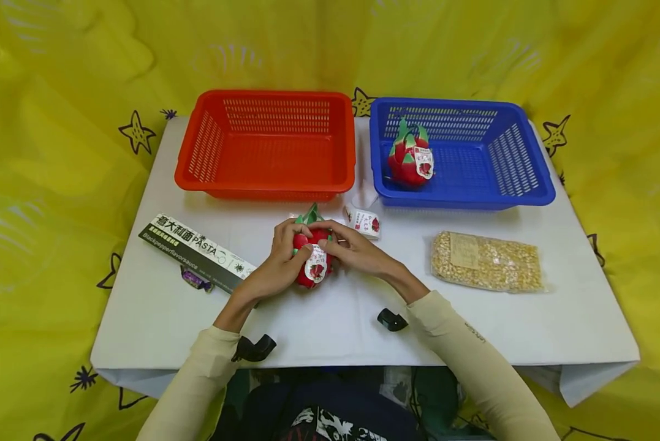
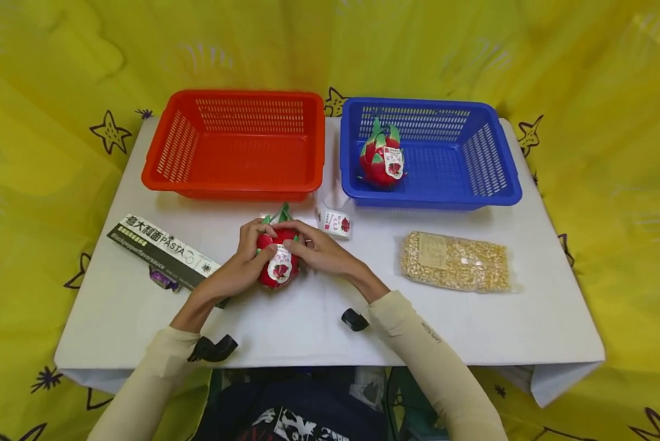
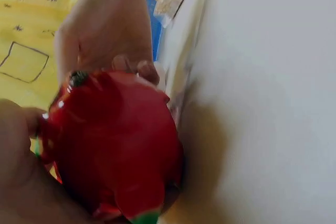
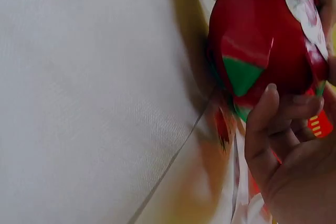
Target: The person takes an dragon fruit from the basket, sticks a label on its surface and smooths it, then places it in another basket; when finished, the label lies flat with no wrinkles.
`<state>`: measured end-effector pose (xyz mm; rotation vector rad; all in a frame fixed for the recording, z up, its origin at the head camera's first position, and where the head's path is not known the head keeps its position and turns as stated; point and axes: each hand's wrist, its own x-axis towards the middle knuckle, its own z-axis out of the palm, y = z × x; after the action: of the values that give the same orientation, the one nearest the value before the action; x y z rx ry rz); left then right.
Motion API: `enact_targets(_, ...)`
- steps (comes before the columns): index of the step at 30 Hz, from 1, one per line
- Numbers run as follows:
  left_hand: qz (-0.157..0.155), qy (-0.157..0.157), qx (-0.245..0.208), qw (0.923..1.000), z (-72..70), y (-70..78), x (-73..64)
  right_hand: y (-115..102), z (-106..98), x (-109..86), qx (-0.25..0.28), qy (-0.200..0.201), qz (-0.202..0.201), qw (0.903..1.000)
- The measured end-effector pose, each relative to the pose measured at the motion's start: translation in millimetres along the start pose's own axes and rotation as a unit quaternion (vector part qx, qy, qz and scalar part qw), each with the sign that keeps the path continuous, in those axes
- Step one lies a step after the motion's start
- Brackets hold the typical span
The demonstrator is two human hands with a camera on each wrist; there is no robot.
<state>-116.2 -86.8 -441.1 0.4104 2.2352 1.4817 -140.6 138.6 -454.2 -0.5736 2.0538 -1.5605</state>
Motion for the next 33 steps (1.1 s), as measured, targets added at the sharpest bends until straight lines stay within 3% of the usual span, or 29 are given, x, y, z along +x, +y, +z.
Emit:
enact_targets(5, -0.012, 0.042, -0.011, 0.999, 6.2, 2.8, 2.2, -6, 6, -0.4, -0.051, 0.036, -0.001, 0.998)
enact_targets(12, -0.02, 0.064, -0.012, 0.9977, 8.1, 4.9, 3.1, -14, 13, -3.8, -0.112, 0.092, 0.002, 0.9895)
enact_targets(16, -0.019, 0.062, -0.027, 0.9975, 9.6, 4.3, 0.1, -20, 20, -9.2, -0.108, 0.125, 0.027, 0.9859)
enact_targets(20, -0.016, 0.059, -0.075, 0.9953, 7.5, 5.5, -4.5, -22, 34, -7.5, -0.122, 0.119, 0.054, 0.9839)
enact_targets(24, -0.015, 0.066, -0.092, 0.9935, 2.3, 6.4, -6.1, -21, 46, -2.5, -0.165, 0.135, 0.095, 0.9723)
enact_targets(28, -0.018, 0.103, -0.067, 0.9923, -3.5, 5.6, -6.0, -21, 51, -0.7, -0.171, 0.167, 0.119, 0.9637)
enact_targets(33, -0.007, 0.145, -0.072, 0.9868, -7.2, 5.5, -2.9, -20, 53, -1.5, -0.156, 0.181, 0.106, 0.9652)
